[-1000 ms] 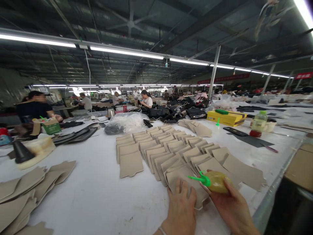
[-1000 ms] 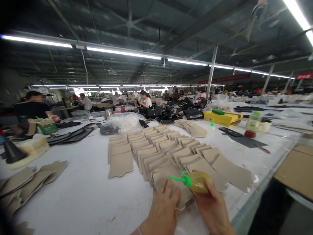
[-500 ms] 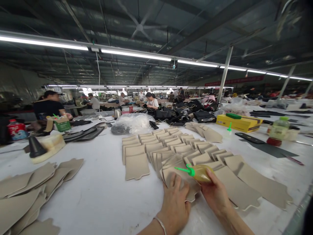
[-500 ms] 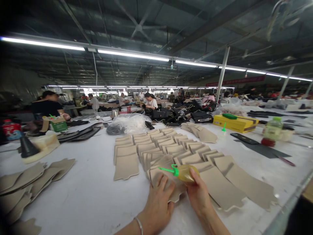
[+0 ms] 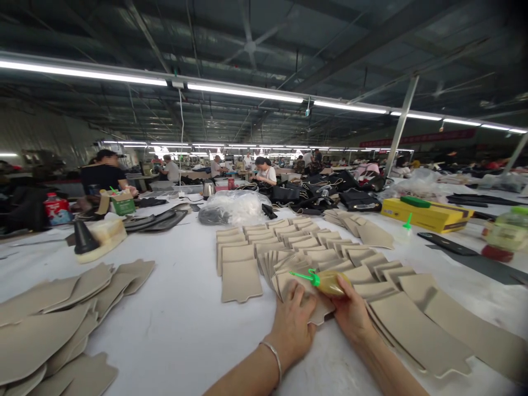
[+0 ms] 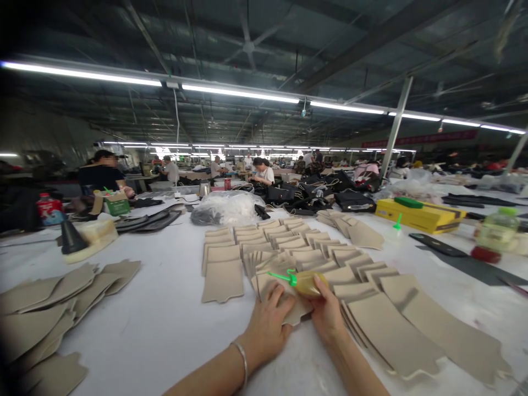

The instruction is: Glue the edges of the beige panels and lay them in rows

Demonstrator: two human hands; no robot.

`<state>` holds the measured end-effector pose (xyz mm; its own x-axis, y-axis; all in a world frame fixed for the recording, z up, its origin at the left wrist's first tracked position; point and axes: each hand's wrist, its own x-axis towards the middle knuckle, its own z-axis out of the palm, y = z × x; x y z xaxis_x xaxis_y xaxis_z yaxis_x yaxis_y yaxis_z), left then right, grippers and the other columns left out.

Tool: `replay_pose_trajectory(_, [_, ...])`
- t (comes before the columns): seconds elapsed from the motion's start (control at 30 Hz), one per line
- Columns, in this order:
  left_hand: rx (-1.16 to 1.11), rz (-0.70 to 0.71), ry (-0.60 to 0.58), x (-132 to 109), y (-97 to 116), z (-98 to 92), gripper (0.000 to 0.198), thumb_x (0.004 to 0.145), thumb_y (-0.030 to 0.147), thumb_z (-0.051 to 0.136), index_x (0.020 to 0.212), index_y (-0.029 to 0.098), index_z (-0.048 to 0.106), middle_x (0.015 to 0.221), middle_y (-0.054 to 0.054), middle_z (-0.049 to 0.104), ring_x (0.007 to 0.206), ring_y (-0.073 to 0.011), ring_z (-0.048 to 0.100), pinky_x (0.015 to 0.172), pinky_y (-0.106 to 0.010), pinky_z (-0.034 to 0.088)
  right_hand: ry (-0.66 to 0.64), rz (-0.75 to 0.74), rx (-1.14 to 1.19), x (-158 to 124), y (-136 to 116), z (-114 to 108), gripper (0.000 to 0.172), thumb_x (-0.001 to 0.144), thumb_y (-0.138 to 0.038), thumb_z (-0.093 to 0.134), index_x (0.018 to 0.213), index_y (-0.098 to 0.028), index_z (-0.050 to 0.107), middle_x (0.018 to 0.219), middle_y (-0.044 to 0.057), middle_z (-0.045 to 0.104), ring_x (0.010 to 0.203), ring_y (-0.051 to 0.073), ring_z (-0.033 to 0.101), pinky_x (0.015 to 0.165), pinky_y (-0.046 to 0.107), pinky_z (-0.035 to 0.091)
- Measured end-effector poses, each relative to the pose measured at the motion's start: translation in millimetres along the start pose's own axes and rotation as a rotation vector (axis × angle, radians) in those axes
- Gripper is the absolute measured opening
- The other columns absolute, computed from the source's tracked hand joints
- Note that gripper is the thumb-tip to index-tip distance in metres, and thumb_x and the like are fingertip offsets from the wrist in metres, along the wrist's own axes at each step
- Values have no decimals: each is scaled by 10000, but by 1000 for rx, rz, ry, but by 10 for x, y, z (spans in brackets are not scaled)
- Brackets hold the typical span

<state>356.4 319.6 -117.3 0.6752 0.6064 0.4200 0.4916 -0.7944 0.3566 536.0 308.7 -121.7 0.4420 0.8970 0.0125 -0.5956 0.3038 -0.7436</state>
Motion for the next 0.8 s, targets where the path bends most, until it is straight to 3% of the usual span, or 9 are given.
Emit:
replay_pose_trajectory(0.1, [-32,26,-21,-65,102,-11,411,890,370,603,1274,263,502,1386,-80,410,1342,-303,243,1087,-617,280,7,17,2,-81,-68,-39,397,650,-361,859,950,-135,731,969,78,709,838,240,667,747,290,566])
replay_pose_trajectory(0.2, [-79,44,-31,-129,200,-18,486,927,561,545,1330,305,452,1405,-79,404,1348,-342,231,1048,-776,92,39,13,4,-168,-137,-72,392,656,-362,856,944,-125,735,963,93,710,821,252,672,702,294,572])
replay_pose_trajectory(0.3, [-61,91,-22,-146,227,-37,481,942,595,501,1322,302,469,1410,-64,409,1379,-333,175,1059,-764,-31,65,-21,18,-237,-185,-86,365,641,-367,864,914,-158,743,933,62,716,781,243,673,664,290,576])
replay_pose_trajectory(0.4, [-29,165,-19,-151,204,-88,494,938,609,520,1321,298,487,1439,-58,378,1386,-321,168,1105,-708,-1,83,-59,33,-309,-222,-103,380,611,-373,879,904,-169,746,936,49,716,788,220,667,686,258,576])
replay_pose_trajectory(0.53, [-42,133,-22,-198,174,-140,610,902,640,576,1379,279,455,1534,-97,187,1402,-352,95,1127,-666,79,73,-97,53,-384,-251,-153,371,622,-365,868,916,-178,741,1021,47,697,903,214,646,786,242,559])
replay_pose_trajectory(0.7, [-34,94,-32,-234,191,-105,619,873,701,567,1303,258,523,1477,-118,307,1403,-331,111,1129,-653,60,88,-147,73,-392,-262,-202,348,628,-349,854,916,-196,733,1035,35,683,984,216,609,831,262,548])
replay_pose_trajectory(0.8, [-37,110,4,-237,243,-105,663,869,722,548,1331,250,493,1469,-127,315,1398,-337,128,1122,-665,67,91,-164,86,-475,-303,-195,338,659,-373,827,943,-223,719,1093,21,665,1126,242,543,988,347,478])
